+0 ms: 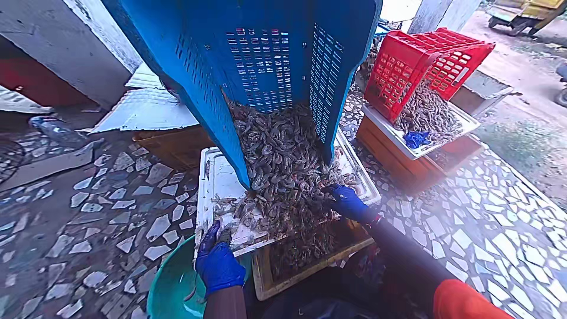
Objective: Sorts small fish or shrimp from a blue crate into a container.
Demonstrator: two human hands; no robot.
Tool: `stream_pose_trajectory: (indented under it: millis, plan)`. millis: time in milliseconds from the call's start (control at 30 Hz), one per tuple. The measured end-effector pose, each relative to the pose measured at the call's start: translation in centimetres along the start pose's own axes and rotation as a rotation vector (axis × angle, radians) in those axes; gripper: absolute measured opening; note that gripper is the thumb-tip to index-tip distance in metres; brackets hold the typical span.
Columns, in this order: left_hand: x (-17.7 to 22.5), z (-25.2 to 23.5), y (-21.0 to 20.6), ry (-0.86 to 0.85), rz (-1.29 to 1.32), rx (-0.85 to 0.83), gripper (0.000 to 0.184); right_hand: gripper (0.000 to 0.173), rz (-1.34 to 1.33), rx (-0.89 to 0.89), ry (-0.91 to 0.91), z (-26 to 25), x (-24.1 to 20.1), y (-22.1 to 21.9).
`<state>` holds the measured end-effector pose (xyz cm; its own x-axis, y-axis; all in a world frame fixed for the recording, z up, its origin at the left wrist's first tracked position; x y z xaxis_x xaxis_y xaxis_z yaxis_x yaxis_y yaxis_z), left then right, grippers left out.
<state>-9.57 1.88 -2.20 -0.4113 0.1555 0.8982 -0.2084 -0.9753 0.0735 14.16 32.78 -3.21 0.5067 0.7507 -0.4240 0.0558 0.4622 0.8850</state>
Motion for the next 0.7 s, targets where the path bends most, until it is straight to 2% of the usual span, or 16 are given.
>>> stream_pose_trajectory:
  millis: [33, 100, 167, 267, 333, 400, 467, 533, 600, 667, 700]
  plan:
    - [0.7, -0.6, 2.9, -0.054, -0.082, 0.112, 0.044, 0.053, 0.077, -0.028, -0.093, 0.4, 0.8, 0.3]
    - [0.3, -1.7, 8.0, -0.028, -0.216, 0.282, 0.044, 0.043, 0.171, 0.076, -0.154, 1.0, 0.5, 1.7]
    - [-1.8, -3.2, 11.4, 0.105, -0.44, 0.373, 0.055, 0.033, 0.187, 0.167, -0.035, 1.1, -2.1, 1.7]
    - [-3.7, -4.5, 11.6, 0.244, -0.767, 0.397, 0.073, 0.031, 0.218, 0.027, 0.147, 0.1, -5.5, -1.8]
    - [-2.4, -4.2, 10.2, 0.183, -0.835, 0.466, 0.077, 0.037, 0.288, -0.164, 0.124, -0.7, -6.3, -4.3]
    - [0.4, -2.4, 7.6, -0.002, -0.725, 0.487, 0.064, 0.038, 0.323, -0.223, 0.115, -1.1, -6.8, -5.7]
    - [2.7, 0.0, 3.8, -0.255, -0.521, 0.389, 0.046, 0.038, 0.314, -0.187, 0.126, -1.3, -6.9, -5.6]
    - [3.3, 2.3, -0.9, -0.43, -0.438, 0.201, 0.042, 0.041, 0.257, -0.137, 0.072, -1.0, -5.6, -4.9]
    - [2.7, 3.6, -5.5, -0.453, -0.699, 0.066, 0.055, 0.042, 0.104, -0.025, -0.048, -0.8, -3.5, -3.4]
    - [0.8, 4.4, -9.7, -0.344, -1.0, -0.107, 0.063, 0.035, -0.193, 0.153, -0.12, -0.1, -2.2, -1.4]
    - [0.0, 4.8, -11.5, -0.294, -1.06, -0.209, 0.061, 0.03, -0.404, 0.248, -0.121, 0.0, -1.8, -0.8]
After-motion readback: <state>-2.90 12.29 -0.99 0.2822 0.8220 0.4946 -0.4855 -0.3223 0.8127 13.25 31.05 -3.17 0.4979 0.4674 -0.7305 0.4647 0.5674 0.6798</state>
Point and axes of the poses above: each hand's wrist, its own z-axis away from the middle knuckle, its own y-axis out of the back of the hand, x = y × z, the point moved 10 cm from there along -z, towards the middle knuckle, and after that the axes turned 13 degrees about y, right-handed, at the moved point
